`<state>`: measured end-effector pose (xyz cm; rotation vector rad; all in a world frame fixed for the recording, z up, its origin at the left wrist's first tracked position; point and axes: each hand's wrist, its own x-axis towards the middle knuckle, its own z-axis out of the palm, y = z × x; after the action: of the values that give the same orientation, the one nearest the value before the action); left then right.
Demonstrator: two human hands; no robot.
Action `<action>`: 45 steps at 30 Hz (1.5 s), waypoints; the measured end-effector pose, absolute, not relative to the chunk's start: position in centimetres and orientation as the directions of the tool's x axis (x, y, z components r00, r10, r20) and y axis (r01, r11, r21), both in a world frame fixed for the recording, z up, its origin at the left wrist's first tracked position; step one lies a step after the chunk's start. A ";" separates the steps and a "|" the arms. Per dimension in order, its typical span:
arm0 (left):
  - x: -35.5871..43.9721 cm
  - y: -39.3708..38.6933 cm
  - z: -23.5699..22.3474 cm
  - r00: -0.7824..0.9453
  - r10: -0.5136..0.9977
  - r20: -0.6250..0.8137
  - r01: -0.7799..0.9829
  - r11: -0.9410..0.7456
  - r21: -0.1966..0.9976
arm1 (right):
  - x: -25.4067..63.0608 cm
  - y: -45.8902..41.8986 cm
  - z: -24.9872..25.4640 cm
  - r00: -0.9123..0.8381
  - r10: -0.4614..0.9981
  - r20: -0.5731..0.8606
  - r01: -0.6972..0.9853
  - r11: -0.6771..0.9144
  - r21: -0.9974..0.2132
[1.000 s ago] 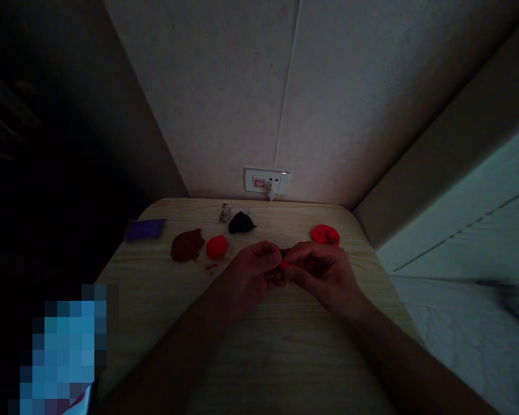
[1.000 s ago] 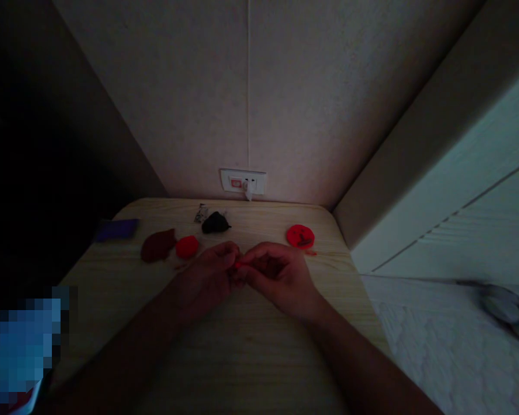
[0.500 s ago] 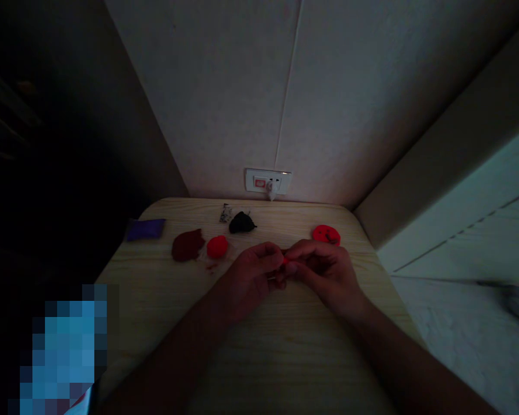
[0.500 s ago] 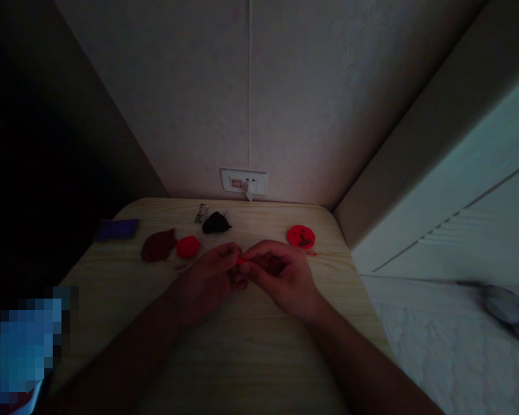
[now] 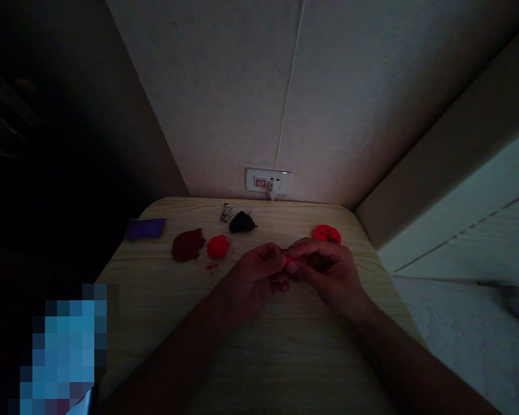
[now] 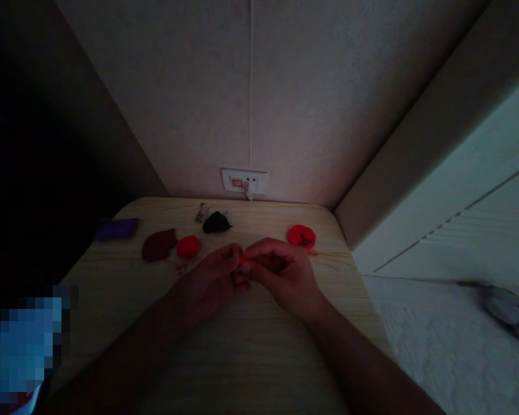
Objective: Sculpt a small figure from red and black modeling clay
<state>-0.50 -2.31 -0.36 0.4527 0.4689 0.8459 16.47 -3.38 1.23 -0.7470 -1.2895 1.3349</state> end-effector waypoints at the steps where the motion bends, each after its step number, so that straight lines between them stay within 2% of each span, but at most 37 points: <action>1: -0.5 -2.3 -0.4 0.574 0.792 -0.209 -0.601 0.581 0.549 | 16.5 -3.4 1.2 -0.217 0.948 0.231 -0.265 0.171 -0.949; 8: -0.4 -2.2 -0.3 0.569 0.806 -0.164 -0.623 0.553 0.554 | 16.2 -3.4 1.4 -0.209 0.933 0.292 -0.289 0.226 -0.930; 11: -0.3 -2.3 -0.2 0.555 0.818 -0.150 -0.625 0.529 0.574 | 16.1 -3.5 1.5 -0.191 0.943 0.273 -0.287 0.212 -0.934; 14: -0.2 -2.3 -0.3 0.535 0.835 -0.127 -0.630 0.494 0.599 | 16.2 -3.5 1.4 -0.154 0.949 0.276 -0.239 0.235 -0.942; 19: -0.1 -2.1 -0.3 0.468 0.875 -0.124 -0.625 0.426 0.654 | 16.5 -3.4 1.3 -0.118 0.925 0.361 -0.125 0.347 -0.929; 27: -0.1 -2.0 0.0 0.356 0.929 -0.104 -0.627 0.320 0.710 | 16.8 -3.4 0.2 -0.073 0.911 0.406 -0.065 0.401 -0.914; 34: 0.0 -2.0 -0.2 0.268 0.963 -0.035 -0.563 0.186 0.805 | 16.8 -3.4 1.0 -0.084 0.871 0.484 0.153 0.491 -0.857; 42: -0.2 -2.0 -0.4 0.230 0.973 0.010 -0.478 0.104 0.872 | 17.0 -3.5 0.7 -0.072 0.878 0.473 0.142 0.479 -0.867; 45: -0.2 -1.9 -0.4 0.222 0.975 0.013 -0.460 0.093 0.883 | 17.1 -3.6 0.6 -0.032 0.861 0.508 0.209 0.503 -0.839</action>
<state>-0.19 -1.93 -0.40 0.9167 0.7148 1.2119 17.09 -3.58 0.59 -0.9564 -1.5475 0.6798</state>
